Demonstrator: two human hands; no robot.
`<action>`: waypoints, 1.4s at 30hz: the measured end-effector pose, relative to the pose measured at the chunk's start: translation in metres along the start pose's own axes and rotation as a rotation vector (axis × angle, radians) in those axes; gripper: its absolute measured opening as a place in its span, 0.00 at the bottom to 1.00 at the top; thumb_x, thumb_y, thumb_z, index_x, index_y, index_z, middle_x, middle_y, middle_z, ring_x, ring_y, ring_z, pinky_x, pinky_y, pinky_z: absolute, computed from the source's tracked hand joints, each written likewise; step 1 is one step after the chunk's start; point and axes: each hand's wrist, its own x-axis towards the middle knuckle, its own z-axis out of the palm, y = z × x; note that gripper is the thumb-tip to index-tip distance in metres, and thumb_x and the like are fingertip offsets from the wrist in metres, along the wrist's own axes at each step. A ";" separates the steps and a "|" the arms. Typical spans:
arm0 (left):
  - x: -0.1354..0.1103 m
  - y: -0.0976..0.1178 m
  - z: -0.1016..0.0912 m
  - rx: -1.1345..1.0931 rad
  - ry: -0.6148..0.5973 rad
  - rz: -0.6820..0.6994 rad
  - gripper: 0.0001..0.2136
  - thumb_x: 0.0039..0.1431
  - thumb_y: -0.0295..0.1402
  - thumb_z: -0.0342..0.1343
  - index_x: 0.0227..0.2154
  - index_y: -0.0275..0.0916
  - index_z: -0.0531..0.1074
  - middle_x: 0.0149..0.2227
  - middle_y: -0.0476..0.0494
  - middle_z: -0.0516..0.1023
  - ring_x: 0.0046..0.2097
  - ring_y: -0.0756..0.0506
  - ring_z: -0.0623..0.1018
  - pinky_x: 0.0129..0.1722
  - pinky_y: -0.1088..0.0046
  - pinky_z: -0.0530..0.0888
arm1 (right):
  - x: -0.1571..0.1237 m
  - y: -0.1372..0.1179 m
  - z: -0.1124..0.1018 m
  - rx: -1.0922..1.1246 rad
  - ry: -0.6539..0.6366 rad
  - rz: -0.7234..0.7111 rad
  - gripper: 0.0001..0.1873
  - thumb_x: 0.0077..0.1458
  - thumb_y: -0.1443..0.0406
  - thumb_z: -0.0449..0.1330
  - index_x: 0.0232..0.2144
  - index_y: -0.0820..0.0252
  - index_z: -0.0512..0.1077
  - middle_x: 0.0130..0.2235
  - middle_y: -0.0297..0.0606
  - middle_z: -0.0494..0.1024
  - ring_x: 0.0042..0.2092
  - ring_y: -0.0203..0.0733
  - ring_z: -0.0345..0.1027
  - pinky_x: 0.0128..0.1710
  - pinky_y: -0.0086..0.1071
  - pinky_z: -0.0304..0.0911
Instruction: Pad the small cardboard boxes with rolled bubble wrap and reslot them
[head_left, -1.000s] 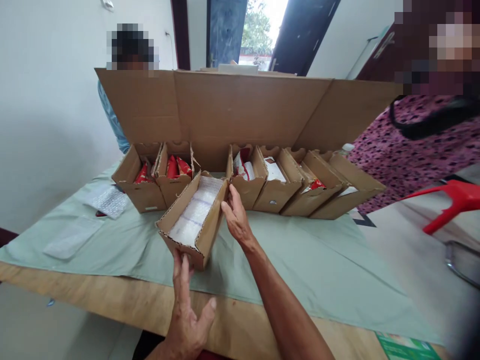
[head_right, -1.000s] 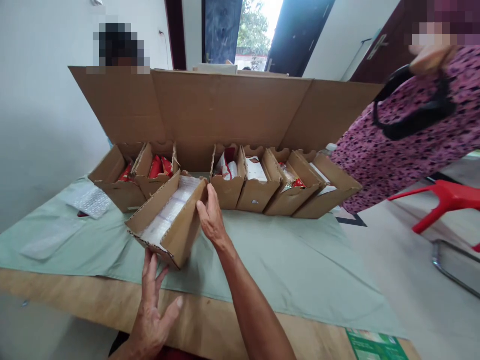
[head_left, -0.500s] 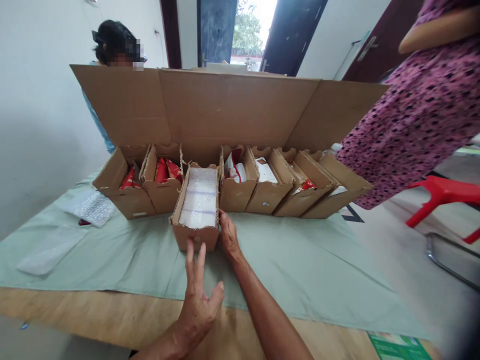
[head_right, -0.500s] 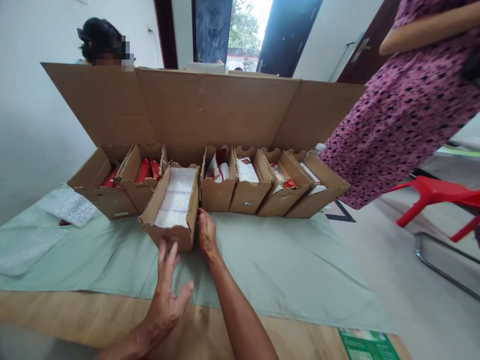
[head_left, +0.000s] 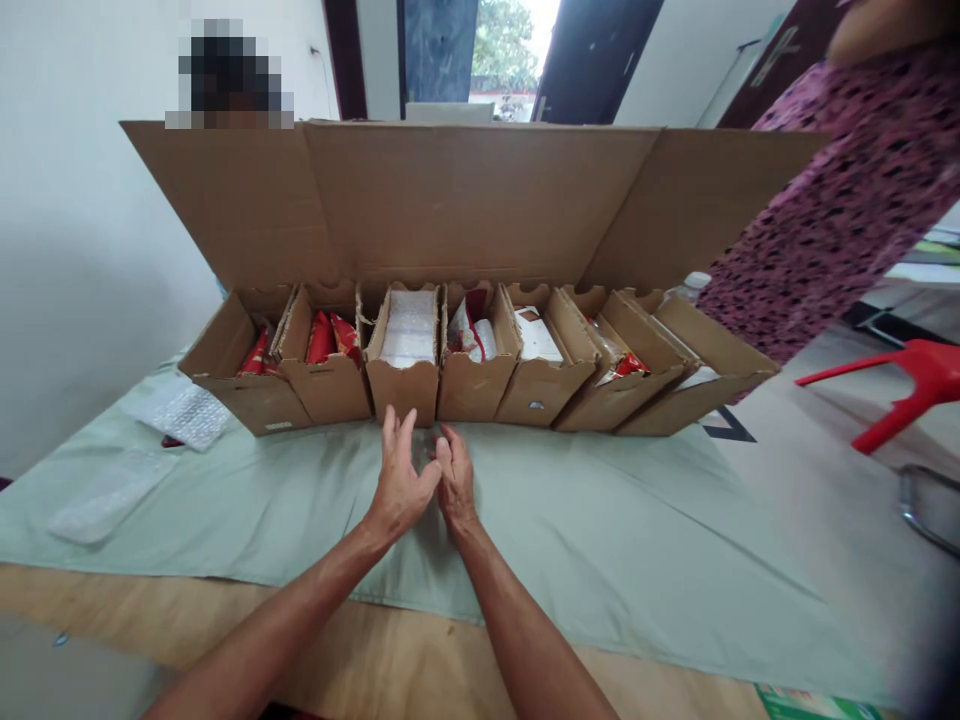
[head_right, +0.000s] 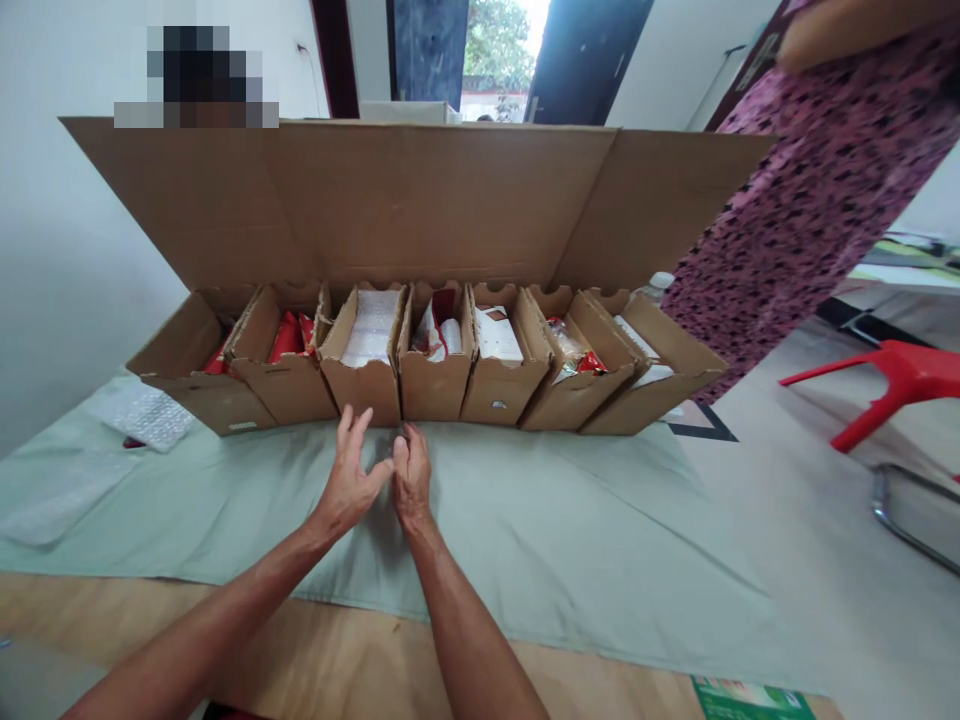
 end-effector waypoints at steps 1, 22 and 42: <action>-0.009 -0.004 -0.010 0.022 -0.010 0.004 0.32 0.58 0.31 0.56 0.66 0.38 0.59 0.75 0.31 0.41 0.75 0.34 0.47 0.69 0.48 0.58 | -0.001 -0.004 -0.002 -0.005 -0.007 -0.003 0.28 0.65 0.50 0.48 0.54 0.62 0.73 0.57 0.52 0.76 0.57 0.51 0.70 0.59 0.48 0.64; -0.097 -0.049 -0.138 0.060 0.216 -0.264 0.18 0.62 0.38 0.55 0.53 0.41 0.74 0.65 0.33 0.68 0.62 0.32 0.73 0.24 0.73 0.76 | 0.011 -0.202 0.071 -0.810 -0.510 -0.386 0.12 0.65 0.62 0.54 0.41 0.53 0.78 0.32 0.41 0.84 0.33 0.51 0.79 0.34 0.35 0.64; -0.093 -0.018 -0.136 -0.264 0.029 -0.328 0.37 0.57 0.42 0.62 0.68 0.45 0.55 0.70 0.35 0.61 0.71 0.32 0.61 0.59 0.54 0.75 | -0.124 -0.098 -0.114 -0.356 -0.322 -0.091 0.44 0.51 0.51 0.69 0.66 0.53 0.63 0.63 0.52 0.72 0.60 0.64 0.70 0.55 0.57 0.71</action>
